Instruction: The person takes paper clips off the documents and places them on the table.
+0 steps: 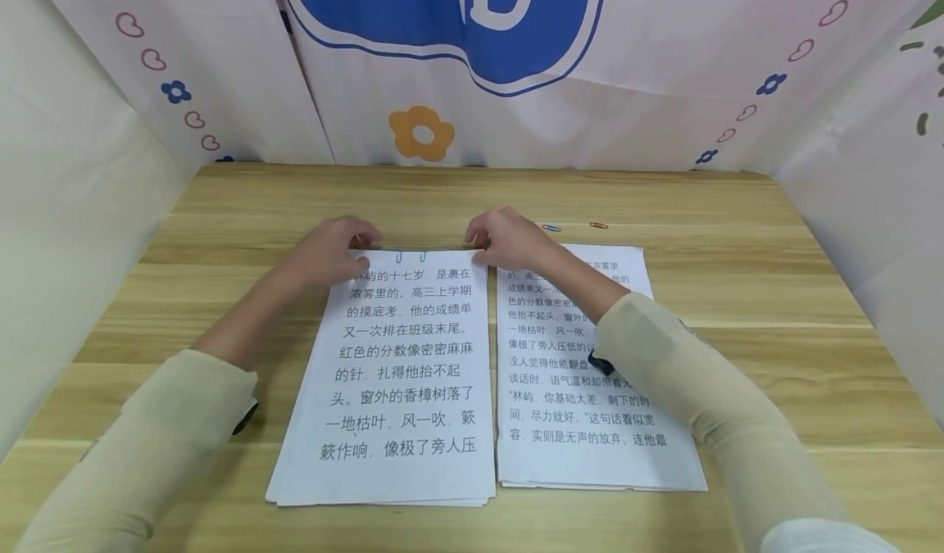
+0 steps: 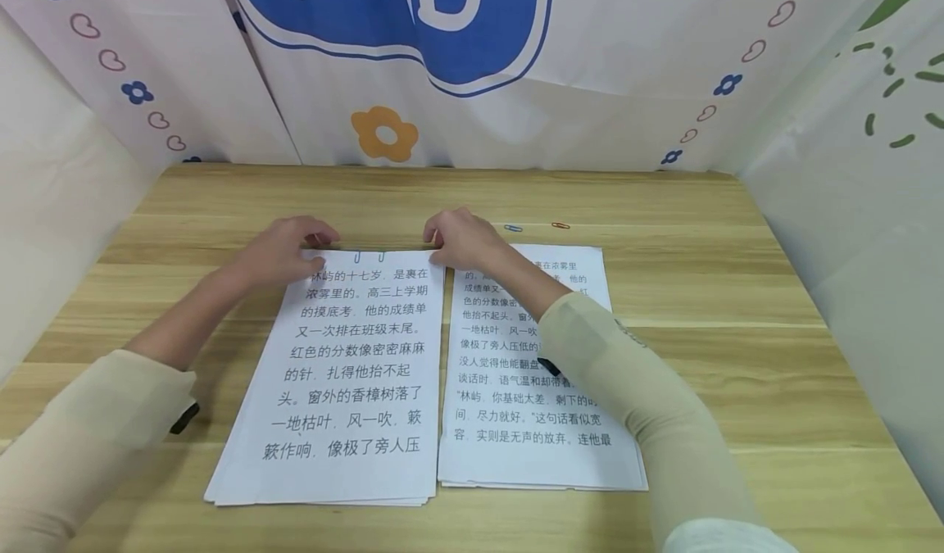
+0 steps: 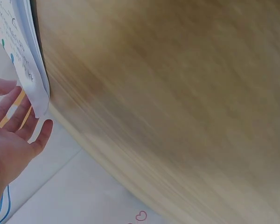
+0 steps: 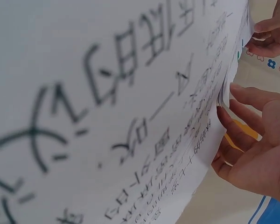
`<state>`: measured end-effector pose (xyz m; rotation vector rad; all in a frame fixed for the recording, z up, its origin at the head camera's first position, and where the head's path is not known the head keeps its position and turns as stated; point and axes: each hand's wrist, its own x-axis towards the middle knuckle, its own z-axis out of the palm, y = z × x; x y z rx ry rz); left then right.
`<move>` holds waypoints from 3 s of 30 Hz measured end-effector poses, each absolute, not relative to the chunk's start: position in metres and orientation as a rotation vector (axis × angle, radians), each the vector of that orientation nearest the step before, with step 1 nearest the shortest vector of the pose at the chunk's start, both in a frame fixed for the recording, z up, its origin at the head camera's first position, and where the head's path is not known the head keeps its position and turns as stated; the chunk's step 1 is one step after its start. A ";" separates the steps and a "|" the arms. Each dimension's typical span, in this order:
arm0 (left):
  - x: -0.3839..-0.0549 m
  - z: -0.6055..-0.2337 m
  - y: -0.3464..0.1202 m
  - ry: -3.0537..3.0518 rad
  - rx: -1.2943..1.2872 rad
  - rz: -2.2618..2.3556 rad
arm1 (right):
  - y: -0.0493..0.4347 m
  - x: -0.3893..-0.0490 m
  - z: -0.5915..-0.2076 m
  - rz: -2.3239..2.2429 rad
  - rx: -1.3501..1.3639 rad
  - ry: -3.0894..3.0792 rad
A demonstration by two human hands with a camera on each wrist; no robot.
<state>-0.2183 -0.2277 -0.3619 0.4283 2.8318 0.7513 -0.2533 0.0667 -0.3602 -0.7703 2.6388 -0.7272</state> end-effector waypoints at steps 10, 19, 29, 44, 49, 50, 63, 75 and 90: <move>-0.222 -0.363 -0.235 2.812 0.490 0.699 | 0.061 -0.254 -0.357 -0.669 -0.722 2.638; -0.221 -0.361 -0.232 2.794 0.453 0.704 | 0.059 -0.254 -0.358 -0.628 -0.724 2.649; -0.221 -0.361 -0.232 2.801 0.467 0.756 | 0.058 -0.252 -0.360 -0.642 -0.705 2.663; -0.220 -0.360 -0.237 2.786 0.470 0.843 | 0.057 -0.250 -0.360 -0.693 -0.739 2.696; -0.220 -0.360 -0.240 2.780 0.483 0.862 | 0.056 -0.250 -0.359 -0.710 -0.763 2.688; -0.219 -0.360 -0.240 2.782 0.482 0.867 | 0.056 -0.250 -0.359 -0.713 -0.766 2.689; -0.217 -0.362 -0.245 2.804 0.492 0.935 | 0.057 -0.248 -0.355 -0.782 -0.801 2.681; -0.213 -0.359 -0.246 2.818 0.484 0.963 | 0.051 -0.249 -0.353 -0.884 -0.889 2.660; -0.214 -0.360 -0.246 2.835 0.481 0.967 | 0.034 -0.252 -0.354 -0.912 -0.909 2.656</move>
